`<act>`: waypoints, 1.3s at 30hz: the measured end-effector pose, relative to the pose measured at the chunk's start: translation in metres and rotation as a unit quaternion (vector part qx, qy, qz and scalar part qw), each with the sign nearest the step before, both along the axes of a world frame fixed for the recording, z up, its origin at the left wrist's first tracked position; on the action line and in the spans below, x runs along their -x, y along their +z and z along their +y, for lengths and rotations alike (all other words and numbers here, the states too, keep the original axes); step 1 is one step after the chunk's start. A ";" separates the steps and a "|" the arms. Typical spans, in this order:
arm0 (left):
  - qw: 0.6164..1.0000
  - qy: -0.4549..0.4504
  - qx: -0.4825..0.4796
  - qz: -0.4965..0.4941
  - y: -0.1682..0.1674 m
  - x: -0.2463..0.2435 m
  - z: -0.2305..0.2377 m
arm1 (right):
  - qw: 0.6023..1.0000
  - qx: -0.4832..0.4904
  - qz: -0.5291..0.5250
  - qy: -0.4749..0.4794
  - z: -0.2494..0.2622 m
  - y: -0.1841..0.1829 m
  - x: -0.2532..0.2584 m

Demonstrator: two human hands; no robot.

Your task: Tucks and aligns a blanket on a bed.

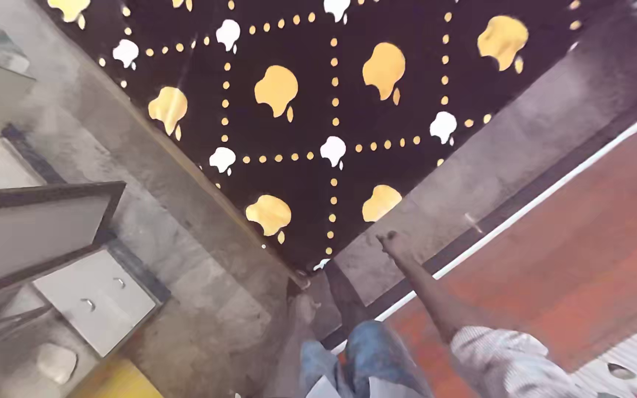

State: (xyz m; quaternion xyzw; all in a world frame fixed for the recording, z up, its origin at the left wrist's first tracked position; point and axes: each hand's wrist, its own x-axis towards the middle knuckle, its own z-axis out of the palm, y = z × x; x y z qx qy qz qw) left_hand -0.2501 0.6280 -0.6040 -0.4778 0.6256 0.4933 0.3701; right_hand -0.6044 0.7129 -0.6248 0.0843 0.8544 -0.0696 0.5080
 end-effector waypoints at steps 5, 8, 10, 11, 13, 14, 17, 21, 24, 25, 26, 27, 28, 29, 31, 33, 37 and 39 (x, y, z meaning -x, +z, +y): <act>0.995 0.097 0.026 -0.006 0.019 0.008 0.005 | 0.974 0.117 0.138 0.135 -0.042 0.036 -0.001; 0.980 0.191 -0.015 0.058 0.023 0.038 -0.001 | 0.942 0.116 0.098 0.298 -0.054 0.041 0.004; 0.885 0.443 -0.093 0.107 0.019 0.060 0.003 | 0.963 0.128 0.056 0.232 -0.047 0.038 0.001; 0.802 0.573 -0.133 0.105 0.019 0.071 0.002 | 0.979 0.141 0.033 0.146 -0.041 0.033 -0.002; 0.639 0.746 -0.165 0.090 0.019 0.090 -0.009 | 0.973 0.208 -0.025 -0.095 -0.033 0.027 -0.014; 0.572 0.798 -0.170 0.090 0.019 0.096 -0.017 | 0.944 0.248 -0.062 -0.209 -0.030 0.026 -0.022; 0.441 0.875 -0.163 0.113 0.011 0.110 -0.034 | 0.855 0.317 -0.129 -0.389 -0.037 0.031 -0.034; 0.407 0.889 -0.124 0.173 -0.009 0.124 -0.040 | 0.805 0.364 -0.130 -0.451 -0.084 0.042 -0.022; 0.431 0.883 -0.080 0.170 -0.023 0.128 -0.035 | 0.832 0.299 -0.045 -0.465 -0.090 -0.002 -0.003; 0.433 0.883 -0.058 0.174 -0.027 0.131 -0.036 | 0.848 0.275 -0.022 -0.452 -0.093 -0.017 0.006; 0.435 0.883 -0.036 0.172 -0.029 0.136 -0.039 | 0.863 0.259 -0.014 -0.433 -0.095 -0.026 0.014; 0.436 0.885 -0.016 0.166 -0.036 0.147 -0.044 | 0.880 0.251 -0.020 -0.404 -0.101 -0.032 0.026; 0.446 0.883 -0.002 0.147 -0.038 0.151 -0.045 | 0.895 0.233 -0.034 -0.379 -0.097 -0.033 0.032; 0.459 0.882 0.008 0.111 -0.031 0.145 -0.032 | 0.910 0.201 -0.054 -0.359 -0.078 -0.025 0.027; 0.467 0.877 -0.002 0.111 -0.031 0.142 -0.035 | 0.920 0.203 -0.067 -0.329 -0.079 -0.024 0.035; 0.466 0.876 -0.032 0.119 -0.039 0.136 -0.042 | 0.921 0.230 -0.060 -0.308 -0.080 -0.043 0.044; 0.520 0.852 -0.013 0.057 -0.043 0.138 -0.036 | 0.955 0.227 -0.021 -0.190 -0.070 -0.038 0.046; 0.527 0.848 0.000 0.059 -0.041 0.133 -0.025 | 0.961 0.209 -0.060 -0.173 -0.057 -0.034 0.048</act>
